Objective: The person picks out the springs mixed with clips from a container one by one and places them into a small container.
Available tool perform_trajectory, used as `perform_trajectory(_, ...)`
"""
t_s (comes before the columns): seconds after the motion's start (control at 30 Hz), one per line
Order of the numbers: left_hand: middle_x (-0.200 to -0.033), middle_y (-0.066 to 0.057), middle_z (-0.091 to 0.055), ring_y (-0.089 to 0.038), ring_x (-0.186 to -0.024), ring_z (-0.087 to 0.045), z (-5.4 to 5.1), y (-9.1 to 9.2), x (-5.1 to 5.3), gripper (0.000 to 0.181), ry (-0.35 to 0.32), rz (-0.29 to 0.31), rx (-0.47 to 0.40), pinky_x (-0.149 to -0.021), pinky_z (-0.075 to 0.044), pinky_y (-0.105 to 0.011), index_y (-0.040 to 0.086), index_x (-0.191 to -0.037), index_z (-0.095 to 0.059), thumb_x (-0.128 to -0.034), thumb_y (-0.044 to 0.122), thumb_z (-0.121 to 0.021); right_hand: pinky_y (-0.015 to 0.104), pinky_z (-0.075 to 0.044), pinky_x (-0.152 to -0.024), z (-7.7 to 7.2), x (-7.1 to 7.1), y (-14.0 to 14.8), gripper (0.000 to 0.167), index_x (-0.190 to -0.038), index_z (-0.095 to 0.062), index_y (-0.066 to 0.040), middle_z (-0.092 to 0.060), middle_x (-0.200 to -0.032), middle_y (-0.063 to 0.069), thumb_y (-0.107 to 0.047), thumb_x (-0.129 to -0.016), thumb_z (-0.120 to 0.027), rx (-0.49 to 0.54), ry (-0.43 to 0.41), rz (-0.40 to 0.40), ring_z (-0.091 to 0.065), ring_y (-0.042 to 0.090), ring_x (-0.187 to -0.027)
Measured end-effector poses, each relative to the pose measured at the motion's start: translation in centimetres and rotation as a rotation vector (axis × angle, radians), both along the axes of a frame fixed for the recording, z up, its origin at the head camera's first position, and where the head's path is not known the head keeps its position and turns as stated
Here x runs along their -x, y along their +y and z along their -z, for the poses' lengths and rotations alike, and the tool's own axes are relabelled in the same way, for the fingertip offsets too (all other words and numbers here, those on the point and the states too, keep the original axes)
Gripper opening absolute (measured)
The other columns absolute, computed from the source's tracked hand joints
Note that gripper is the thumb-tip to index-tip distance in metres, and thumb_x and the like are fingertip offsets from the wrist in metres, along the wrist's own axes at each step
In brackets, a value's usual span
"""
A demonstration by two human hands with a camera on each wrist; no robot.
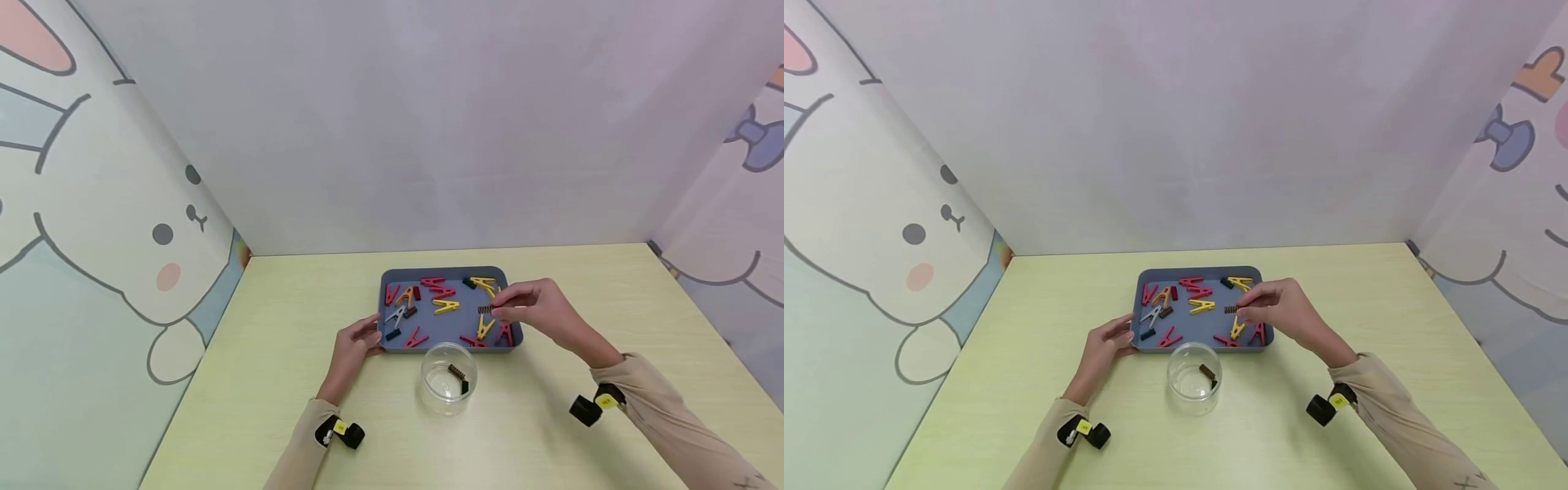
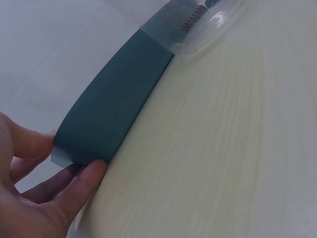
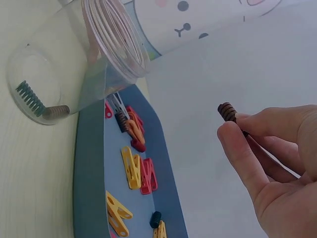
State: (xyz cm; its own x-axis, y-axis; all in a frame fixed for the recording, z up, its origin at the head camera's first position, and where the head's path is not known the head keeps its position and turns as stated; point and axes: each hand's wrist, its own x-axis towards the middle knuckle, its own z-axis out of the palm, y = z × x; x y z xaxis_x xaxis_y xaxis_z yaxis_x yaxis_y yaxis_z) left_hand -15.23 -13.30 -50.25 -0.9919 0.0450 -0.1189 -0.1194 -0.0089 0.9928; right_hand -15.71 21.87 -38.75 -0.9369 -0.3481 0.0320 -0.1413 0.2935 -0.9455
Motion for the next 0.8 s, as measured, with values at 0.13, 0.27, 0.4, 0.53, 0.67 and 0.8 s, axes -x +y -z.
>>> perform_trajectory(0.13, -0.122, -0.026, -0.057, -0.036, -0.106, -0.059, -0.4, -0.1, 0.0, 0.044, -0.01, 0.02, -0.015, -0.079, -0.055, -0.046, 0.002, -0.132, -0.054, -0.0889, -0.001, -0.06, 0.036, -0.058, -0.07, -0.3, -0.3, -0.2, 0.021, -0.094, -0.071, -0.001, -0.07, -0.092, 0.014, -0.016, -0.08, -0.076, -0.008, 0.01, -0.007, -0.067, 0.029, -0.078)
perform_trajectory(0.27, -0.122, -0.028, -0.056, -0.039, -0.106, -0.058, -1.7, 0.0, -0.5, 0.044, -0.01, 0.034, -0.007, -0.081, -0.054, -0.049, -0.001, -0.132, -0.053, -0.0888, -0.003, -0.059, 0.036, -0.058, -0.069, -0.6, -0.6, -0.3, 0.02, -0.093, -0.072, -0.001, -0.069, -0.091, 0.014, -0.015, -0.08, -0.076, -0.005, 0.017, -0.019, -0.067, 0.033, -0.078)
perform_trajectory(0.4, -0.121, -0.029, -0.055, -0.039, -0.106, -0.058, -2.7, 0.2, -1.1, 0.044, 0.005, 0.036, 0.0, -0.081, -0.054, -0.049, -0.003, -0.133, -0.052, -0.0894, -0.003, -0.058, 0.036, -0.058, -0.068, -0.8, -0.7, -0.5, 0.019, -0.093, -0.072, -0.002, -0.069, -0.09, 0.014, -0.014, -0.08, -0.076, -0.007, 0.026, -0.029, -0.067, 0.031, -0.074)
perform_trajectory(0.53, -0.121, -0.029, -0.055, -0.039, -0.106, -0.058, -2.8, 0.3, -1.2, 0.043, 0.009, 0.034, -0.003, -0.082, -0.054, -0.049, -0.003, -0.133, -0.052, -0.0896, -0.002, -0.058, 0.037, -0.058, -0.067, -0.9, -0.8, -0.6, 0.018, -0.093, -0.071, -0.001, -0.069, -0.09, 0.015, -0.014, -0.08, -0.076, 0.004, 0.023, -0.042, -0.067, 0.026, -0.071)
perform_trajectory(0.67, -0.122, -0.028, -0.055, -0.039, -0.107, -0.057, -2.8, 0.2, -1.1, 0.044, 0.002, 0.033, -0.001, -0.083, -0.053, -0.05, -0.002, -0.133, -0.053, -0.0894, -0.002, -0.058, 0.039, -0.058, -0.068, -1.0, -1.0, -0.7, 0.019, -0.094, -0.071, 0.001, -0.068, -0.091, 0.017, -0.012, -0.08, -0.075, 0.024, 0.011, -0.056, -0.067, 0.026, -0.072)
perform_trajectory(0.8, -0.122, -0.028, -0.055, -0.039, -0.107, -0.057, -2.8, 0.2, -1.1, 0.044, 0.003, 0.034, 0.001, -0.083, -0.053, -0.05, -0.002, -0.133, -0.053, -0.0894, -0.002, -0.058, 0.039, -0.058, -0.067, -1.1, -1.2, -0.9, 0.018, -0.093, -0.071, 0.0, -0.068, -0.09, 0.017, -0.012, -0.08, -0.075, 0.026, 0.007, -0.059, -0.067, 0.027, -0.071)
